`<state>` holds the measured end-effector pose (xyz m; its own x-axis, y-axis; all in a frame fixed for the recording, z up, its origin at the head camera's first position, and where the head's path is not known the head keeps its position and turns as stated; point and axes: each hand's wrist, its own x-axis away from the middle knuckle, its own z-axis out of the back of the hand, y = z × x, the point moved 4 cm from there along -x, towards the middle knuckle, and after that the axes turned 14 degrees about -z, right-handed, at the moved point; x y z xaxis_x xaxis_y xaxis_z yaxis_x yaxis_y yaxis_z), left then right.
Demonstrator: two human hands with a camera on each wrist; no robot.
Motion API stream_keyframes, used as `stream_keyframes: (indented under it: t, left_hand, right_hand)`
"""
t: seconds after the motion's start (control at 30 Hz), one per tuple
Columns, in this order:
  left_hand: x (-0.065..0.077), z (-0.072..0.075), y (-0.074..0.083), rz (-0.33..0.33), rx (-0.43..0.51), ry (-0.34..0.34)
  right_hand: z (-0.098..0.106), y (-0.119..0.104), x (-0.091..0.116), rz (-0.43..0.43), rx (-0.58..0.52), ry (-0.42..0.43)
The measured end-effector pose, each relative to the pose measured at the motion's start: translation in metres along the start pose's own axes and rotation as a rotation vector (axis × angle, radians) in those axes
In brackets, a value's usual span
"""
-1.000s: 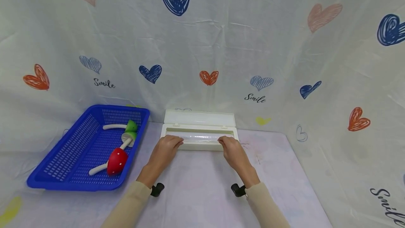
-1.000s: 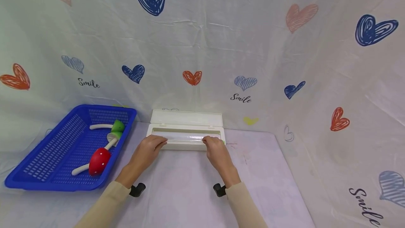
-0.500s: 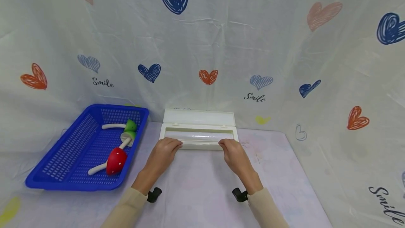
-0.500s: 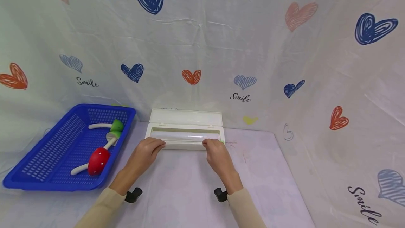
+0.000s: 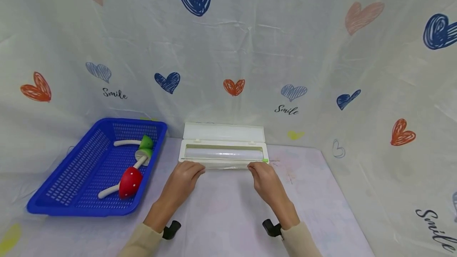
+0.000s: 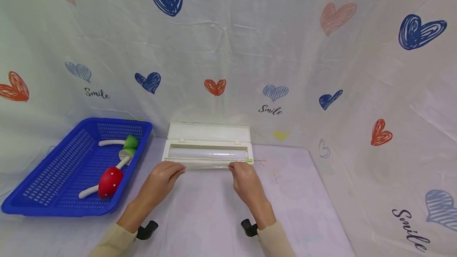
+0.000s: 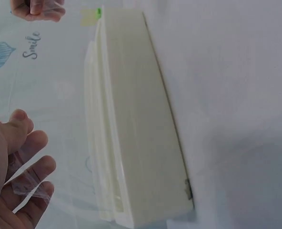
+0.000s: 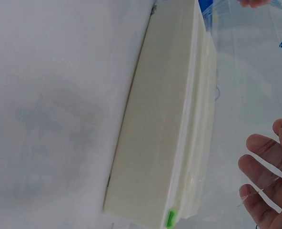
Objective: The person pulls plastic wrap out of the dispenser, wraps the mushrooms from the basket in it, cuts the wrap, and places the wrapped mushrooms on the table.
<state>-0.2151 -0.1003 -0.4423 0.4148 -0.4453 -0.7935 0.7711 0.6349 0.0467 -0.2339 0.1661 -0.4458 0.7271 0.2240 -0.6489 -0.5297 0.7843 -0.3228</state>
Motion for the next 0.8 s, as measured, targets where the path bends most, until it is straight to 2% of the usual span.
stream_keyframes:
  t: [0.17, 0.5, 0.8]
  left_hand:
    - [0.005, 0.003, 0.005, -0.005, 0.010, 0.004]
    - [0.008, 0.009, 0.012, -0.011, 0.018, -0.011]
    - [0.009, 0.015, 0.020, -0.029, 0.019, -0.045]
  right_hand:
    - [0.003, -0.003, 0.004, 0.010, -0.005, 0.010]
    - [0.013, -0.011, 0.011, -0.063, 0.028, -0.049]
    - [0.018, -0.013, 0.019, -0.042, -0.010, -0.060]
